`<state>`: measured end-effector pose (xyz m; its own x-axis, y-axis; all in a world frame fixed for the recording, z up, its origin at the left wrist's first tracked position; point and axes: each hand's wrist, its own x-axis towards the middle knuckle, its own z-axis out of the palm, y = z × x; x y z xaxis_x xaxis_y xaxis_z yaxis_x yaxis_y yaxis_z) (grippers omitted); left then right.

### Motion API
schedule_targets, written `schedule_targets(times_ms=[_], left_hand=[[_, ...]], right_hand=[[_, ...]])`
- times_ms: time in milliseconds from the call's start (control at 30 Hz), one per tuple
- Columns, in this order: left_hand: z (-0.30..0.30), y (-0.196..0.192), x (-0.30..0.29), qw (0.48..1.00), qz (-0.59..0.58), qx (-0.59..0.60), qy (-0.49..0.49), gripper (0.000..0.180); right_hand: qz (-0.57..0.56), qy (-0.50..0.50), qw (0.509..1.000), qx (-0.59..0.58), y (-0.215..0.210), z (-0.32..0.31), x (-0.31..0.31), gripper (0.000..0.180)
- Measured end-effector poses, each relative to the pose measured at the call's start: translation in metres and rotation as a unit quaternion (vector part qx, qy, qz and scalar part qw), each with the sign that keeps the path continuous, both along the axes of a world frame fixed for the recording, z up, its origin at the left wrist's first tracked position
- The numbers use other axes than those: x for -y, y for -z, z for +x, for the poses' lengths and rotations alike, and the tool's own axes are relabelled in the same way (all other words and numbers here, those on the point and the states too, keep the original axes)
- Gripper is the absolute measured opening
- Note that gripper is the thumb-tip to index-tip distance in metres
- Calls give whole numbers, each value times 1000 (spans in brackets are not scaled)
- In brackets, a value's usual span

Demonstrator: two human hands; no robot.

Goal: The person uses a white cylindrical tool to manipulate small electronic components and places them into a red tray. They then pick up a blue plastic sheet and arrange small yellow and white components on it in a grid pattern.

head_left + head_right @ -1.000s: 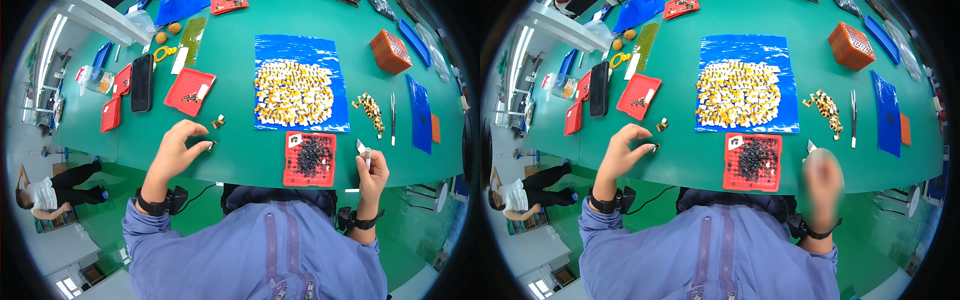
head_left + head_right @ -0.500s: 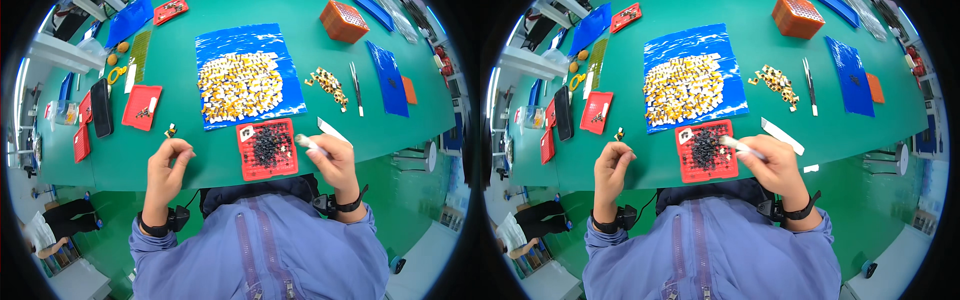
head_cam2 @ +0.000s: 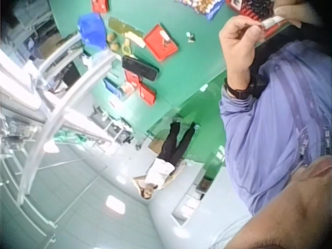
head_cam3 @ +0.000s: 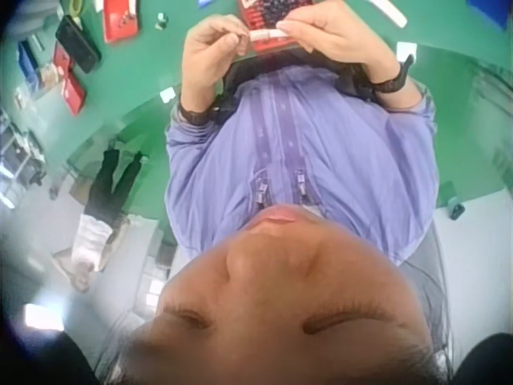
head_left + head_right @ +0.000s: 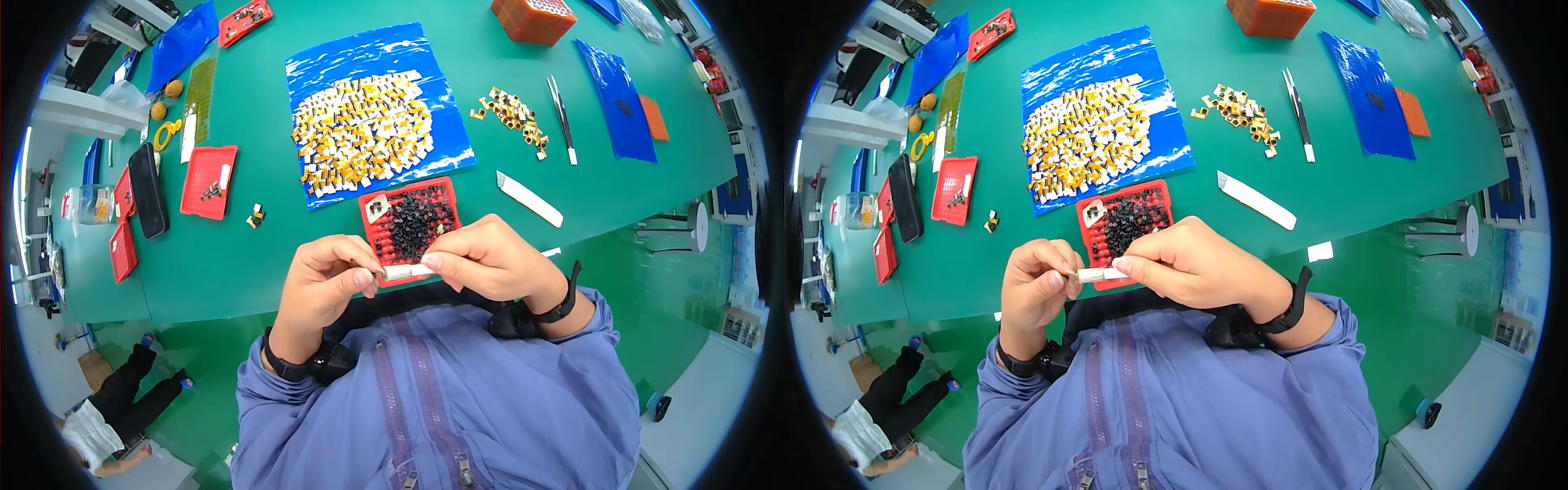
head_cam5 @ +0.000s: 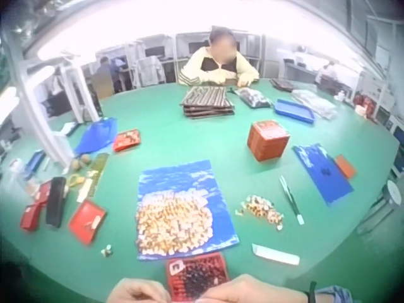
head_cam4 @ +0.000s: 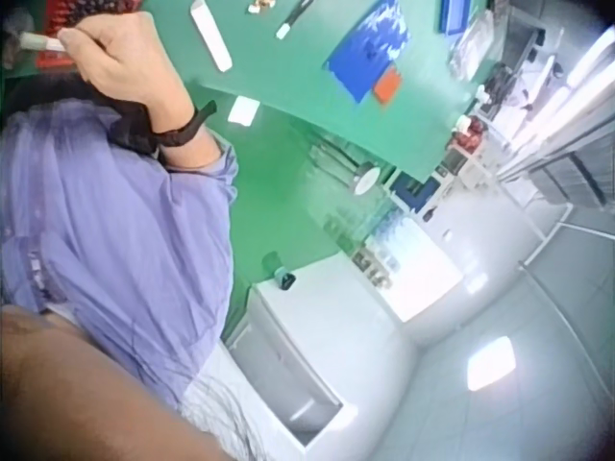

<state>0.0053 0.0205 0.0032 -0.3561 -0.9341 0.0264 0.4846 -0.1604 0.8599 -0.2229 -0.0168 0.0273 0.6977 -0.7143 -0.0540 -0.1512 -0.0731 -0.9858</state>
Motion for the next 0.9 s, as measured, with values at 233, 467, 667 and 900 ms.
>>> schedule_targets(times_ms=[233,467,667,900], left_hand=[[-4,11,0,982,100,-145,66,12],[-7,12,2,982,110,-137,73,14],[-10,12,4,984,106,-125,74,15],[-11,9,7,986,105,-109,72,14]], right_hand=[[-9,-11,1000,2,-5,-1,4,13],[-37,23,997,57,-5,0,5,11],[-53,11,998,34,3,-4,3,16],[-46,-5,998,38,0,-9,9,9]])
